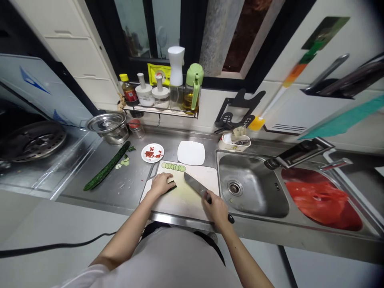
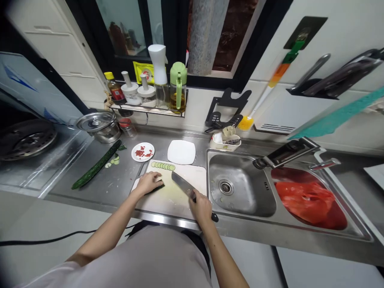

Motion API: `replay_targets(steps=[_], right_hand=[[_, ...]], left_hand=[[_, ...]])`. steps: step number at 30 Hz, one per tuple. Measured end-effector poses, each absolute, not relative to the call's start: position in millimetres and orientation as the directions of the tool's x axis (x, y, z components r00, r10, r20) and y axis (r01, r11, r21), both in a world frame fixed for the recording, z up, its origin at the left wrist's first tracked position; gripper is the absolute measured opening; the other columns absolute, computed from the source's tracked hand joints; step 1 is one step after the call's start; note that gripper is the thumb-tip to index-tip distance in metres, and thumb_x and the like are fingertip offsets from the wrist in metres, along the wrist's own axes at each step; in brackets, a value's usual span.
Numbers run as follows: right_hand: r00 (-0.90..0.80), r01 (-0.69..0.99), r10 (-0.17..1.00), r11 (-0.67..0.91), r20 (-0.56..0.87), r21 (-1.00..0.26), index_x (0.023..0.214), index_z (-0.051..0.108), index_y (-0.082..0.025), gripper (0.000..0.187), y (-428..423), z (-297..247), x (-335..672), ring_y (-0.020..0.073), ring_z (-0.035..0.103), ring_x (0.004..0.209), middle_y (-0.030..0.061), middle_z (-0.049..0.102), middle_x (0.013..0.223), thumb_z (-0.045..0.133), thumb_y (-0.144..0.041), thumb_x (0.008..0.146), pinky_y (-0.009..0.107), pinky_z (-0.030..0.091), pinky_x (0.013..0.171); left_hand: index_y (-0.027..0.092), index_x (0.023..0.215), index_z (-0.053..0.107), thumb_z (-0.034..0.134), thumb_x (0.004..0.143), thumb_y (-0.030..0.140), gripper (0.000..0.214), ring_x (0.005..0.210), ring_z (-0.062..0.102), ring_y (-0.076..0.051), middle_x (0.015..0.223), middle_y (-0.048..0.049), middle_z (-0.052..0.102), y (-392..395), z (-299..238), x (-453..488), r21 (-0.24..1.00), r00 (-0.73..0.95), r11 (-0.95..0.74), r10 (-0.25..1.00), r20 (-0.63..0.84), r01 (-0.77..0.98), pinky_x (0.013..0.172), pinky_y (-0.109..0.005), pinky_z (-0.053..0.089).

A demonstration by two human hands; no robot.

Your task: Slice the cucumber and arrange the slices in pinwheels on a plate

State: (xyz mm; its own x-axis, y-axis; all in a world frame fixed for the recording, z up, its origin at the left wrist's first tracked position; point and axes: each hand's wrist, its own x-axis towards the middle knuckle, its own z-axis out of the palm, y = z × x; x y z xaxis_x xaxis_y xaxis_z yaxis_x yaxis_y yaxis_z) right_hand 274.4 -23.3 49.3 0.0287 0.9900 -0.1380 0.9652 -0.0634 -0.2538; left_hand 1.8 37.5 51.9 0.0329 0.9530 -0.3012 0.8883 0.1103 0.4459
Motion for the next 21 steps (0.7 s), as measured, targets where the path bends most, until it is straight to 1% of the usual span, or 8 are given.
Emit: replay_targets(steps=[2,3,6,8,12,16,19,21], right_hand=[[0.023,0.964,0.988,-0.062,-0.152,-0.257,0.115,0.065,-0.024,0.031,-22,50,272,0.0192,0.065,0.083,0.0051,0.073,0.094,0.05,-0.033,0.089,0.025,0.037,0.068],[0.022,0.964,0.987,-0.063,-0.158,-0.258,0.116,0.065,-0.024,0.032,-22,51,271,0.0191,0.065,0.083,0.005,0.073,0.094,0.05,-0.033,0.089,0.025,0.037,0.068],[0.019,0.964,0.985,-0.064,-0.173,-0.258,0.117,0.065,-0.024,0.032,-22,54,266,0.0188,0.064,0.084,0.005,0.072,0.095,0.051,-0.033,0.089,0.024,0.038,0.069],[0.02,0.964,0.983,-0.067,-0.185,-0.256,0.116,0.065,-0.024,0.032,-23,56,265,0.0191,0.064,0.086,0.0052,0.072,0.096,0.05,-0.034,0.09,0.024,0.038,0.07],[0.036,0.961,0.978,-0.09,-0.205,-0.261,0.113,0.066,-0.025,0.03,-26,54,266,0.0202,0.065,0.087,0.0046,0.073,0.096,0.05,-0.036,0.09,0.025,0.038,0.07],[0.062,0.954,0.979,-0.115,-0.195,-0.275,0.115,0.065,-0.025,0.032,-28,50,271,0.0217,0.066,0.089,0.0052,0.073,0.1,0.049,-0.038,0.091,0.026,0.038,0.07],[0.067,0.95,0.979,-0.121,-0.192,-0.287,0.118,0.064,-0.024,0.035,-29,48,273,0.0222,0.066,0.09,0.0061,0.073,0.102,0.047,-0.038,0.091,0.027,0.038,0.071],[0.06,0.948,0.979,-0.117,-0.195,-0.295,0.119,0.064,-0.024,0.036,-30,48,273,0.0222,0.066,0.09,0.0064,0.073,0.101,0.048,-0.037,0.09,0.027,0.039,0.071]], left_hand=[[0.028,0.115,0.064,0.069,0.071,0.051,0.05,0.108,0.059,-0.027,0.114,-0.0063,0.067,24,53,-5,0.405,0.048,0.099,0.94,-0.338,0.909,0.09,-0.036,0.04],[0.028,0.115,0.064,0.071,0.069,0.049,0.05,0.108,0.059,-0.027,0.113,-0.0058,0.067,18,53,-7,0.389,0.051,0.096,0.935,-0.352,0.916,0.09,-0.036,0.04],[0.028,0.114,0.062,0.07,0.07,0.036,0.045,0.107,0.06,-0.026,0.11,-0.0049,0.068,9,51,-7,0.367,0.036,0.105,0.933,-0.358,0.924,0.089,-0.035,0.04],[0.027,0.114,0.062,0.067,0.071,0.03,0.043,0.104,0.061,-0.025,0.11,-0.0051,0.068,6,49,-5,0.382,0.023,0.118,0.938,-0.345,0.916,0.086,-0.033,0.041],[0.026,0.112,0.063,0.069,0.068,0.026,0.045,0.097,0.062,-0.022,0.106,-0.0046,0.069,8,46,-10,0.448,-0.015,0.162,0.949,-0.314,0.879,0.08,-0.029,0.042],[0.026,0.114,0.063,0.07,0.069,0.029,0.046,0.096,0.063,-0.022,0.102,-0.0036,0.07,19,46,-32,0.482,-0.188,0.301,0.945,-0.269,0.823,0.076,-0.027,0.043],[0.025,0.116,0.062,0.069,0.071,0.034,0.046,0.096,0.064,-0.024,0.105,-0.0055,0.071,32,46,-53,0.445,-0.347,0.411,0.911,-0.221,0.796,0.075,-0.028,0.043],[0.025,0.115,0.063,0.069,0.071,0.036,0.045,0.096,0.065,-0.024,0.104,-0.0059,0.071,41,46,-64,0.419,-0.406,0.456,0.89,-0.208,0.786,0.075,-0.028,0.044]])
